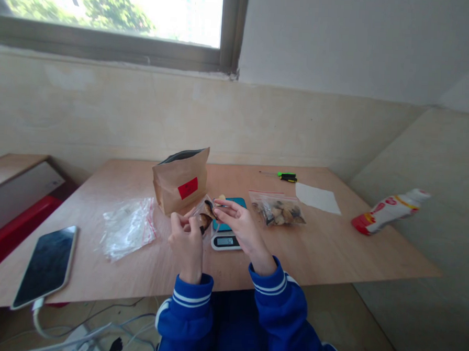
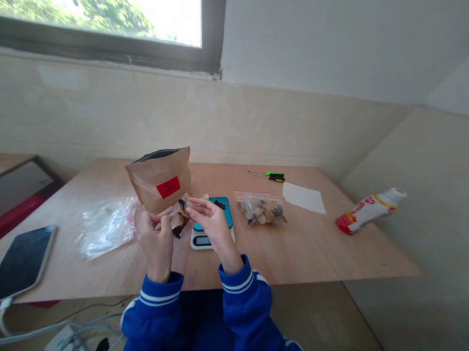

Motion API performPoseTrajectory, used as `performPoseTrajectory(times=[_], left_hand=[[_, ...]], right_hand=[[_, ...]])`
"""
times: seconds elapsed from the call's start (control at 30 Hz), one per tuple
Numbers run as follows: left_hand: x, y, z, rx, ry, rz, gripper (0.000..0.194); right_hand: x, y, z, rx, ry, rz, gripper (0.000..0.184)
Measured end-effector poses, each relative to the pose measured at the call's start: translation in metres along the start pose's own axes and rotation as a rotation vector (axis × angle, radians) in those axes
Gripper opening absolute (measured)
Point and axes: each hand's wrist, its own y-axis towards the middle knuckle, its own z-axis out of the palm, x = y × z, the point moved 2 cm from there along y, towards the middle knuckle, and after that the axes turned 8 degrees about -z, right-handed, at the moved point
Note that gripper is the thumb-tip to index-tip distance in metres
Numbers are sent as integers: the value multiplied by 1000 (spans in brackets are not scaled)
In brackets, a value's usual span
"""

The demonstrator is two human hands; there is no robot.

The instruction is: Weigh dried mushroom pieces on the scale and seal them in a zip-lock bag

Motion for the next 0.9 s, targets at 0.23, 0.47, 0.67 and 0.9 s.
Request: performPoseTrajectory(times=[0.23, 0.47, 0.67, 0.9], left_hand=[[0, -1, 0, -8, -28, -13, 17], [5, 2, -2, -34, -58, -42, 14], [8, 2, -4, -53, -103, -42, 17], [16, 6, -6, -82, -56, -45, 15]], right_hand=[[13, -1, 11, -4, -540, -295, 23], [-4, 33, -23, -42, -1190, -378, 30], [-40, 60, -28, 232, -1444, -313, 32], [-29, 59, -29, 154, -1426, -293, 23]])
